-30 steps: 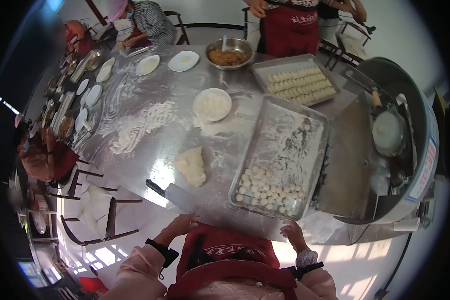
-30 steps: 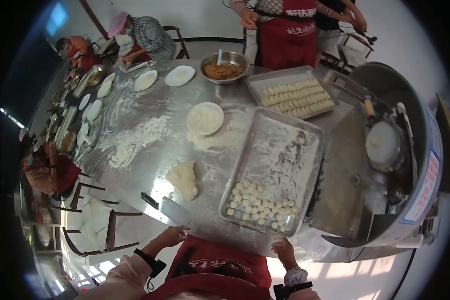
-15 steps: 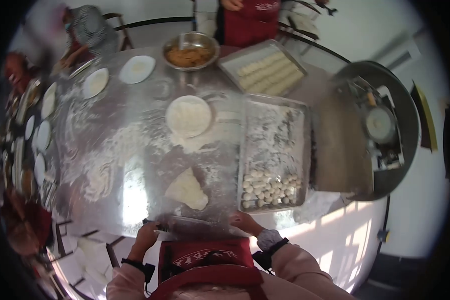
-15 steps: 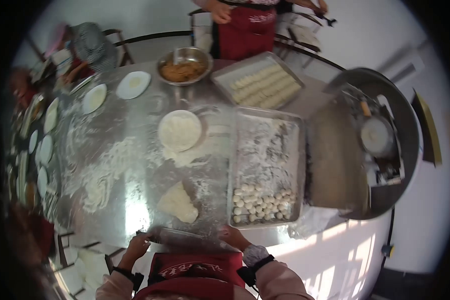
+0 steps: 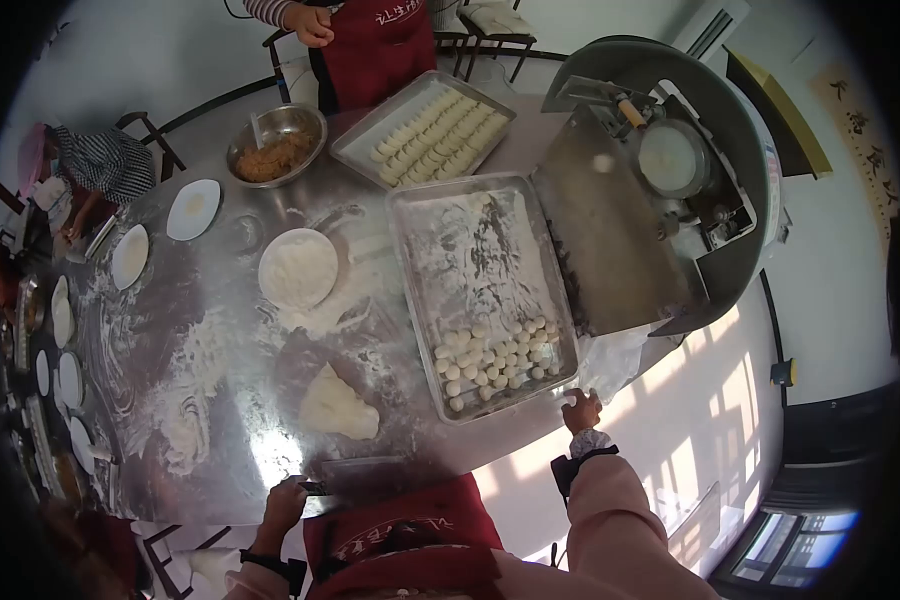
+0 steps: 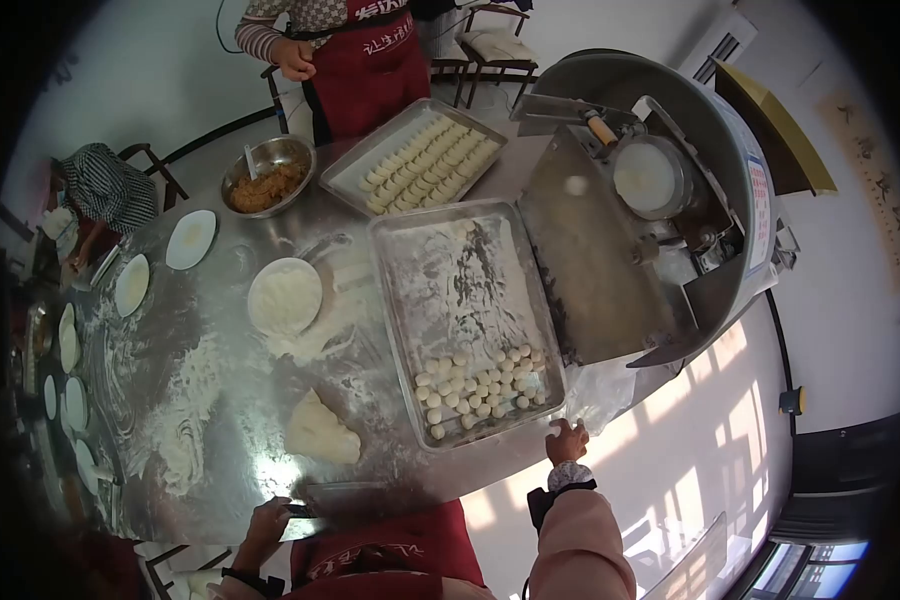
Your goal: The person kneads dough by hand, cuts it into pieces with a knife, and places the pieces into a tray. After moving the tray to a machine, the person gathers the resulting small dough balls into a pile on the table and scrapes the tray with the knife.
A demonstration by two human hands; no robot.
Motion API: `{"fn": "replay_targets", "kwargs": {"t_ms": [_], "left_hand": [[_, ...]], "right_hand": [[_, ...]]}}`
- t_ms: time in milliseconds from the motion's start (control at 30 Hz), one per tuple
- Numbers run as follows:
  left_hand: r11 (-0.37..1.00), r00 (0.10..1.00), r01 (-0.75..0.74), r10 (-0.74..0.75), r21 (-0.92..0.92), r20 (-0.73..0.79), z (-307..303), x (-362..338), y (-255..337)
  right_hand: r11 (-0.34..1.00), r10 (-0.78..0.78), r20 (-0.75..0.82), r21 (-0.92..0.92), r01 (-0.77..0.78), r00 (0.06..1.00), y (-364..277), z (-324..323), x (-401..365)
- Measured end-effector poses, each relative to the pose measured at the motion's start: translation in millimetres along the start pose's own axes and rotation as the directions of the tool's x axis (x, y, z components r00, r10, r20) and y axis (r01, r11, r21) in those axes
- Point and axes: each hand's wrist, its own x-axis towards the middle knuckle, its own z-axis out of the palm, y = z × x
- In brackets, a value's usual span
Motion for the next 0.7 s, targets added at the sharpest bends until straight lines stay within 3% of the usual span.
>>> {"fn": "replay_targets", "kwargs": {"t_ms": [100, 167, 233, 267, 333, 367, 433, 467, 500, 567, 633, 700], "left_hand": [[0.996, 0.997, -0.035, 0.030, 0.078, 0.073, 5.5, -6.2, 21.0], [0.997, 0.987, 0.051, -0.059, 0.055, 0.150, 18.3, -7.8, 27.0], [0.995, 0.986, 0.064, -0.075, 0.075, 0.151, 36.5, -7.3, 28.5], [0.999, 0.991, 0.025, -0.030, 0.045, 0.131, 44.3, -7.2, 29.2], [0.999, 0.992, -0.018, 0.014, 0.032, 0.126, 53.9, -6.4, 33.5], [0.999, 0.993, -0.016, 0.012, 0.034, 0.121, 58.1, -6.5, 38.1], [0.999, 0.993, -0.052, 0.052, -0.002, 0.110, 66.1, -5.3, 44.7], [0.999, 0.991, -0.037, 0.036, 0.006, 0.130, 70.7, -4.0, 44.9], [0.999, 0.992, -0.039, 0.038, 0.003, 0.120, 74.4, -3.3, 45.9], [0.999, 0.995, -0.018, 0.014, 0.042, 0.098, 79.2, -2.4, 48.1], [0.999, 0.997, -0.024, 0.026, -0.029, 0.073, 72.1, 2.7, 76.1], [0.993, 0.995, -0.005, 0.016, -0.114, 0.101, 60.4, 9.4, 121.0]], "right_hand": [[0.993, -0.119, 0.092, -0.002, 0.120, 0.989, 37.8, 23.0, 26.2], [0.986, -0.169, 0.092, 0.017, 0.168, 0.981, 53.5, 32.5, 35.7], [0.974, -0.207, -0.040, 0.089, 0.210, 0.978, 62.1, 32.0, 33.4], [0.972, -0.213, -0.034, 0.090, 0.216, 0.976, 65.2, 26.8, 31.4], [0.887, -0.341, -0.313, 0.205, 0.413, 0.887, 67.6, 16.3, 27.8], [0.885, -0.344, -0.313, 0.208, 0.418, 0.885, 68.2, 8.6, 25.9], [0.782, -0.343, -0.394, 0.383, 0.492, 0.853, 66.8, -6.0, 24.6], [0.743, -0.240, -0.410, 0.505, 0.438, 0.880, 64.7, -9.6, 26.7], [0.739, -0.246, -0.416, 0.504, 0.447, 0.875, 62.8, -16.2, 27.5], [0.600, -0.127, -0.314, 0.731, 0.325, 0.941, 48.2, -47.8, 13.9], [0.603, -0.208, -0.319, 0.703, 0.378, 0.925, 22.9, -83.5, -8.9], [0.530, -0.386, -0.100, 0.789, 0.310, 0.917, -12.3, -112.9, -42.3]]}}
